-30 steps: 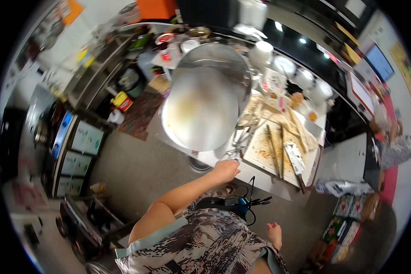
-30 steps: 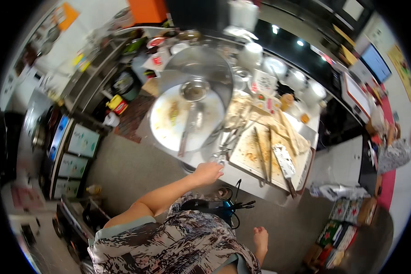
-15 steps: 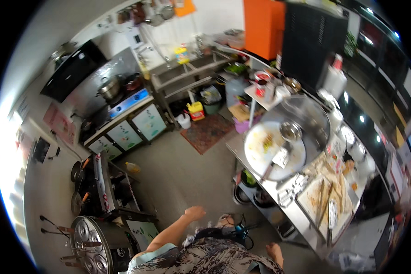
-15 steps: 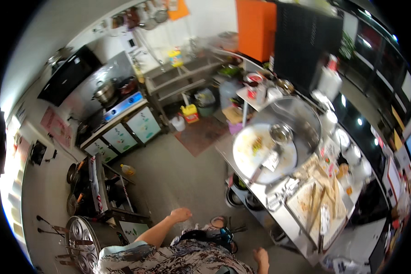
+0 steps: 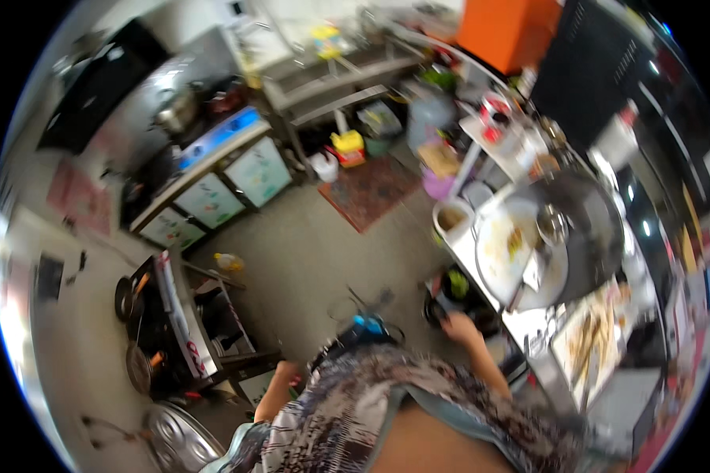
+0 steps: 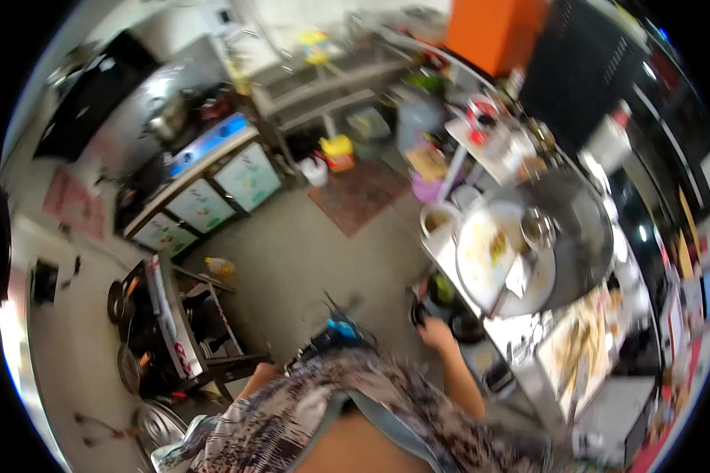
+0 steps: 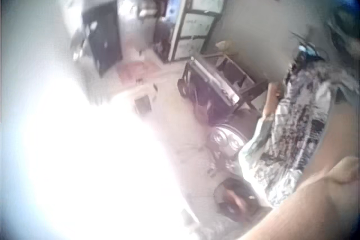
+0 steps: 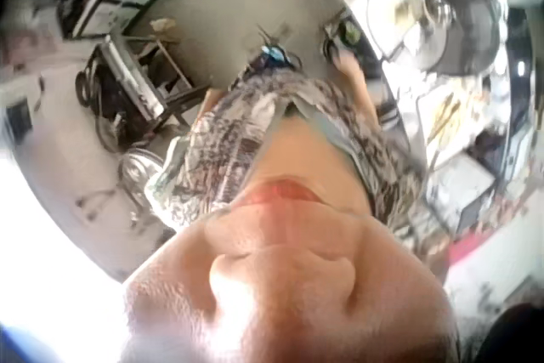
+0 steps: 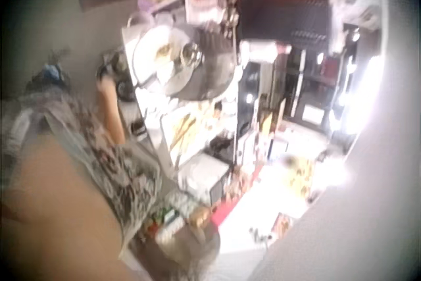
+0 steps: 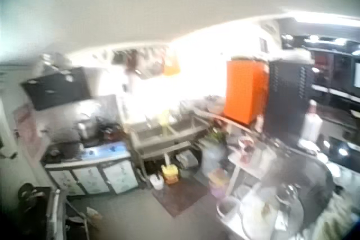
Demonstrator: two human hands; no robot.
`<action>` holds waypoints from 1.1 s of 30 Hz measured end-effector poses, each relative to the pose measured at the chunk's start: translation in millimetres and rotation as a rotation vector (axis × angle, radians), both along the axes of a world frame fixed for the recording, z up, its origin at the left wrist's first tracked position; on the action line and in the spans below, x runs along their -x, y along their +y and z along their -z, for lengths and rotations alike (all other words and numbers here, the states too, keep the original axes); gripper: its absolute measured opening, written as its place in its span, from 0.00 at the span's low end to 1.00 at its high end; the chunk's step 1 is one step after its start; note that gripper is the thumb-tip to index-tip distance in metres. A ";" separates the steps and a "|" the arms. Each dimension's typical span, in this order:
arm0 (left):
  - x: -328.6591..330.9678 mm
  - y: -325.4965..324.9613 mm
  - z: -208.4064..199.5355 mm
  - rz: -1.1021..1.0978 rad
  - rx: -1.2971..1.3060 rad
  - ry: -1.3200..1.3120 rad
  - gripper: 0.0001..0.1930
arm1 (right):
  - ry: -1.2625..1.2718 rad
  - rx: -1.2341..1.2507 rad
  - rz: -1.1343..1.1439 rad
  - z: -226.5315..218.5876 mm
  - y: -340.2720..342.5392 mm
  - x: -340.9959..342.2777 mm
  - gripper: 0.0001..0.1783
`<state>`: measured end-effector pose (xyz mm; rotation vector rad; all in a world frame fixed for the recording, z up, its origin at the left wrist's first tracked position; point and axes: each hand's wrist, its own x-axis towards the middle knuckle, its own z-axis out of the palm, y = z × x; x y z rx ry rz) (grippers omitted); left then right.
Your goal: The person assembles a flatbread sandwich by adding cooked meat and vegetables using tongs, then washes hands and a cloth at the sink. They stir a pan on the stove and scoop sauce onto the sandwich before handing it to another person.
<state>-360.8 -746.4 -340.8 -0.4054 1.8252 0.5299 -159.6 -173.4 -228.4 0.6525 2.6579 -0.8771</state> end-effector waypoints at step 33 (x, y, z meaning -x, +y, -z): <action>547.5 286.1 -6.5 0.685 -0.179 0.301 0.05 | 0.026 0.000 0.236 -23.1 202.1 456.2 0.20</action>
